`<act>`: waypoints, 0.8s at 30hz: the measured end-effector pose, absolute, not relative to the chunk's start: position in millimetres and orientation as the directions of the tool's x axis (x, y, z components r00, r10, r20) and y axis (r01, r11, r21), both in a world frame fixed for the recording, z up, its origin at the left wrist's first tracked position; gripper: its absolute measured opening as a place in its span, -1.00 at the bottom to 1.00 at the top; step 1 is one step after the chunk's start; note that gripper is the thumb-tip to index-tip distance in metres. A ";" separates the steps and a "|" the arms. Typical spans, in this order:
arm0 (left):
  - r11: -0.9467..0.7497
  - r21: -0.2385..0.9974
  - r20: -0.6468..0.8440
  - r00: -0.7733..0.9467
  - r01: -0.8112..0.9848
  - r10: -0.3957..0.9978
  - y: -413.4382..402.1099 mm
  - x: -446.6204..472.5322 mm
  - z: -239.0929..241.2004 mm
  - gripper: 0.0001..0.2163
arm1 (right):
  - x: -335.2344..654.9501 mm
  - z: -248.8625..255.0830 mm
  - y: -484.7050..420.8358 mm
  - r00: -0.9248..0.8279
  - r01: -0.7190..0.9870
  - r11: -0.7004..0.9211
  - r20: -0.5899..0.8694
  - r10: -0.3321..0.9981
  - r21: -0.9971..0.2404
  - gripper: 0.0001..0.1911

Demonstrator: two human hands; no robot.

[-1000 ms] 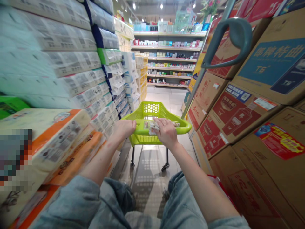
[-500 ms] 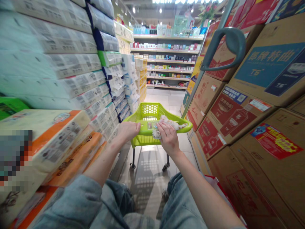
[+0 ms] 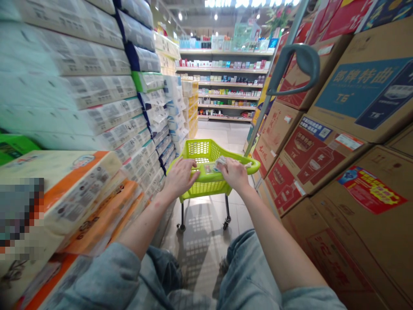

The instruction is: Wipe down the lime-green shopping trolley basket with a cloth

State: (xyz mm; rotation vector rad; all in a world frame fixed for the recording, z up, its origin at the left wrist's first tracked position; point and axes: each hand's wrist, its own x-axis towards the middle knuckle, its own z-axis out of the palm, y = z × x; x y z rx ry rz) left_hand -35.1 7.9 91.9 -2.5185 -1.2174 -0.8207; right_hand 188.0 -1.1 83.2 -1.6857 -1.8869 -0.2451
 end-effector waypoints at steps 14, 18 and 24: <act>-0.758 -0.047 0.578 0.636 0.651 0.511 13.3 -39.6 85.2 -0.35 | 177.3 80.0 1.5 -0.034 0.953 0.205 0.596 0.803 -0.221 -0.64; -0.635 -0.046 0.406 0.595 0.771 0.694 17.5 -37.1 85.9 -0.14 | 148.1 74.7 0.7 -0.163 0.934 0.323 0.623 0.765 -0.151 -0.59; -0.559 -0.086 0.294 0.557 0.824 0.777 19.5 -36.8 91.4 -0.41 | 137.0 79.1 0.5 -0.324 0.870 0.475 0.572 0.754 -0.133 -0.54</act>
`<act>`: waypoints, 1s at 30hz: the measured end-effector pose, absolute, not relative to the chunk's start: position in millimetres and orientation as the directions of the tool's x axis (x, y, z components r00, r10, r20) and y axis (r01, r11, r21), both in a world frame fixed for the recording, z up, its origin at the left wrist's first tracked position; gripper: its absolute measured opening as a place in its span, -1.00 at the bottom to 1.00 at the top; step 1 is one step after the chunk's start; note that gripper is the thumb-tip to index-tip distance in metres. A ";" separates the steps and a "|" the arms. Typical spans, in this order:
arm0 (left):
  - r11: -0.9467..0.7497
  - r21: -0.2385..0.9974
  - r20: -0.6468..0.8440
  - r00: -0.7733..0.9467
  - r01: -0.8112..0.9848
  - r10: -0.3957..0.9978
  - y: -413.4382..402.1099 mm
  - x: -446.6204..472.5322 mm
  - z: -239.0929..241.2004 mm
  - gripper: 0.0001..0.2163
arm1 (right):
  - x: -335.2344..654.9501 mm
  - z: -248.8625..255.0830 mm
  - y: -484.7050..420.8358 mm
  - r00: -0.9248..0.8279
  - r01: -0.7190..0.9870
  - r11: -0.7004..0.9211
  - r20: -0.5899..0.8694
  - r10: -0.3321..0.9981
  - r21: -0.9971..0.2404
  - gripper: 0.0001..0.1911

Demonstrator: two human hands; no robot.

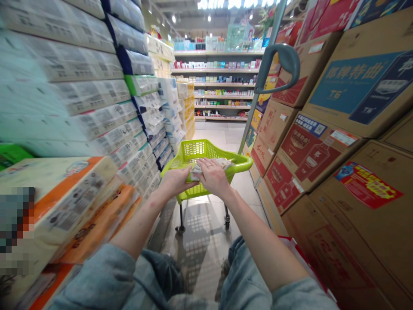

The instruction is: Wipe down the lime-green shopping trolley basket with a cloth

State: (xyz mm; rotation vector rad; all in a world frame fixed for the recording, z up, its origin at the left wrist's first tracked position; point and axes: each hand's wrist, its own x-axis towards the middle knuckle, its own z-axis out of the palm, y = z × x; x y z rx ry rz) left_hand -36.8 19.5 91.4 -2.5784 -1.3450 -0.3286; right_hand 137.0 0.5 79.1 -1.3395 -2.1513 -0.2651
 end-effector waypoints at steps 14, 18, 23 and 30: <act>-0.570 -0.071 0.346 0.557 0.818 0.755 12.3 -20.3 88.3 -0.57 | 147.3 82.9 1.0 -0.074 0.968 0.195 0.562 0.824 -0.157 -0.58; -0.576 -0.074 0.371 0.559 0.814 0.742 11.9 -21.5 87.7 -0.55 | 142.2 89.3 2.9 -0.259 0.920 0.374 0.538 0.802 -0.115 -0.59; -0.588 -0.096 0.400 0.572 0.803 0.716 5.8 -19.8 89.4 -0.58 | 171.2 96.8 13.4 -0.101 0.959 0.216 0.492 0.865 -0.183 -0.63; -0.577 -0.081 0.408 0.555 0.813 0.725 -0.6 -12.3 88.9 -0.59 | 206.1 94.9 15.8 0.130 0.959 -0.009 0.411 0.902 -0.284 -0.54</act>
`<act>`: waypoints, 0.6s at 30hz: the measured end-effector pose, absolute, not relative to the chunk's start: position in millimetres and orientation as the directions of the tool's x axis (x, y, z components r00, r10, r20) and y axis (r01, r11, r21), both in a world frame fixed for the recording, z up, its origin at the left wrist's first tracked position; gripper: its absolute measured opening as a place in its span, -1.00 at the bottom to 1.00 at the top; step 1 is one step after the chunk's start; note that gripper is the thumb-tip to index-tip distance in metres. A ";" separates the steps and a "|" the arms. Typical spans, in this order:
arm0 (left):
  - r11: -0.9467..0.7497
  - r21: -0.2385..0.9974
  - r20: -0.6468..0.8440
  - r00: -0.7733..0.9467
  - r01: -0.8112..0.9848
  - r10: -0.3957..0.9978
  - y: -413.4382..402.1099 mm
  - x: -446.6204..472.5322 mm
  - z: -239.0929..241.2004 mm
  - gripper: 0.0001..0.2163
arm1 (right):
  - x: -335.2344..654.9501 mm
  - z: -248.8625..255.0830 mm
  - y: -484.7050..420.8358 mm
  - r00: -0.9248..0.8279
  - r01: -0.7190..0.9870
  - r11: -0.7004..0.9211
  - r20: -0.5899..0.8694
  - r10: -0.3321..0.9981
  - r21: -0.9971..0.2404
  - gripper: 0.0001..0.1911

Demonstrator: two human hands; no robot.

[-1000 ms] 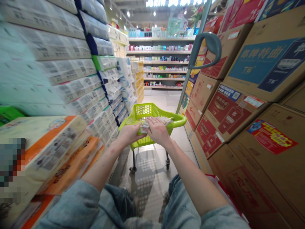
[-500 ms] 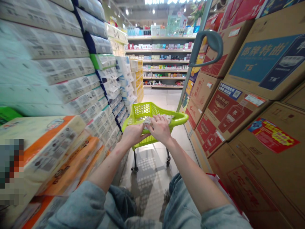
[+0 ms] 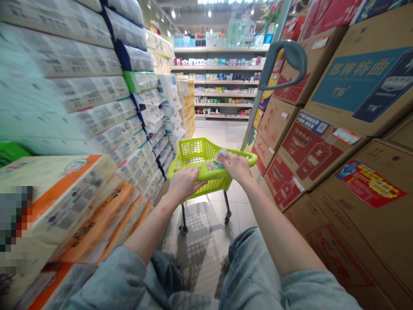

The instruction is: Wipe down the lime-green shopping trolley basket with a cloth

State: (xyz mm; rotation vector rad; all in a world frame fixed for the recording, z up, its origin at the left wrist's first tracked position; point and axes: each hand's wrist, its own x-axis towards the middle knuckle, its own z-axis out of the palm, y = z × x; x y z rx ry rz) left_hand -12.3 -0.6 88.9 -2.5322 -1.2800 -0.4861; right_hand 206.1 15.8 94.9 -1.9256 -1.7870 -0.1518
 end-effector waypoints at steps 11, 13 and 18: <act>-0.592 -0.085 0.397 0.572 0.801 0.718 1.2 -21.1 88.7 -0.59 | 163.4 74.3 -10.7 -0.089 0.943 0.272 0.646 0.758 -0.189 -0.57; -0.593 -0.098 0.399 0.578 0.799 0.712 3.1 -22.7 87.8 -0.58 | 162.1 79.1 -9.0 -0.150 0.940 0.306 0.625 0.766 -0.150 -0.56; -0.584 -0.115 0.409 0.574 0.803 0.709 3.6 -20.7 87.5 -0.56 | 165.5 98.4 11.1 -0.177 0.969 0.237 0.464 0.868 -0.072 -0.52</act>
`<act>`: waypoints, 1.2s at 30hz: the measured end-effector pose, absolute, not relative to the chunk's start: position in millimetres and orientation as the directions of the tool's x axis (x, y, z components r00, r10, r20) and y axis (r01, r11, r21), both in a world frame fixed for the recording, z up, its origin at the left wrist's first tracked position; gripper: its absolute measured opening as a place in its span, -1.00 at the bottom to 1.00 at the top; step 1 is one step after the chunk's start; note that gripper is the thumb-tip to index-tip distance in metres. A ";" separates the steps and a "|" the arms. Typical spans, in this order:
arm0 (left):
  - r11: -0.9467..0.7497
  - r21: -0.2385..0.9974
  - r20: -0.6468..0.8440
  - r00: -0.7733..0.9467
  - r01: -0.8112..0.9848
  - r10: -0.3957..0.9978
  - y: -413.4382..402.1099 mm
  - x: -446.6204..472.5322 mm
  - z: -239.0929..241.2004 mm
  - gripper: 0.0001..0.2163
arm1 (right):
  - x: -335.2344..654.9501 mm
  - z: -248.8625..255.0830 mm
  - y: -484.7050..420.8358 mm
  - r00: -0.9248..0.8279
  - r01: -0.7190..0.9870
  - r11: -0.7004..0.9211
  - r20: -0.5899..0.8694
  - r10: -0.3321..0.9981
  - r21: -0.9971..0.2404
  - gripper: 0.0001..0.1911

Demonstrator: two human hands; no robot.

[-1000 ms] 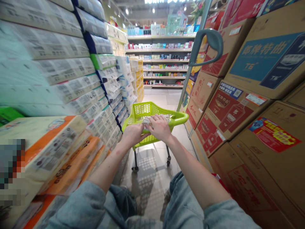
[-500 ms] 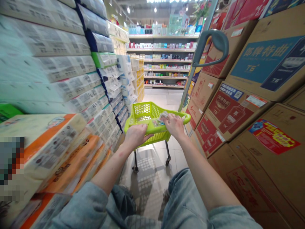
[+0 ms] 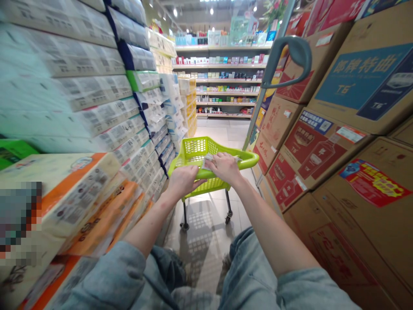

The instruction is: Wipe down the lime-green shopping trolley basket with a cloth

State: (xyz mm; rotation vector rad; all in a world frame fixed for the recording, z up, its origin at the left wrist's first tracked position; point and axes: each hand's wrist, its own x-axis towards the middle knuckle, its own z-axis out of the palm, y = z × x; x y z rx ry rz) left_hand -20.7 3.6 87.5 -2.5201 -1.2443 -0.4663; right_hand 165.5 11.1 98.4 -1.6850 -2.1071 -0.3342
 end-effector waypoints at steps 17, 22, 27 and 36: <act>-0.591 -0.117 0.383 0.585 0.798 0.715 7.4 -26.5 87.0 -0.57 | 140.0 90.7 3.5 -0.121 0.978 0.189 0.500 0.857 -0.087 -0.55; -0.597 -0.125 0.387 0.593 0.792 0.706 9.8 -28.9 87.1 -0.55 | 140.2 92.5 6.2 -0.159 0.975 0.213 0.454 0.876 -0.069 -0.54; -0.592 -0.118 0.393 0.585 0.797 0.709 10.1 -27.1 85.9 -0.54 | 143.2 92.5 7.9 -0.175 0.973 0.226 0.479 0.860 -0.051 -0.53; -0.602 -0.132 0.396 0.599 0.787 0.696 10.9 -26.1 85.8 -0.55 | 145.0 64.9 -4.3 -0.189 0.932 0.352 0.704 0.684 -0.091 -0.57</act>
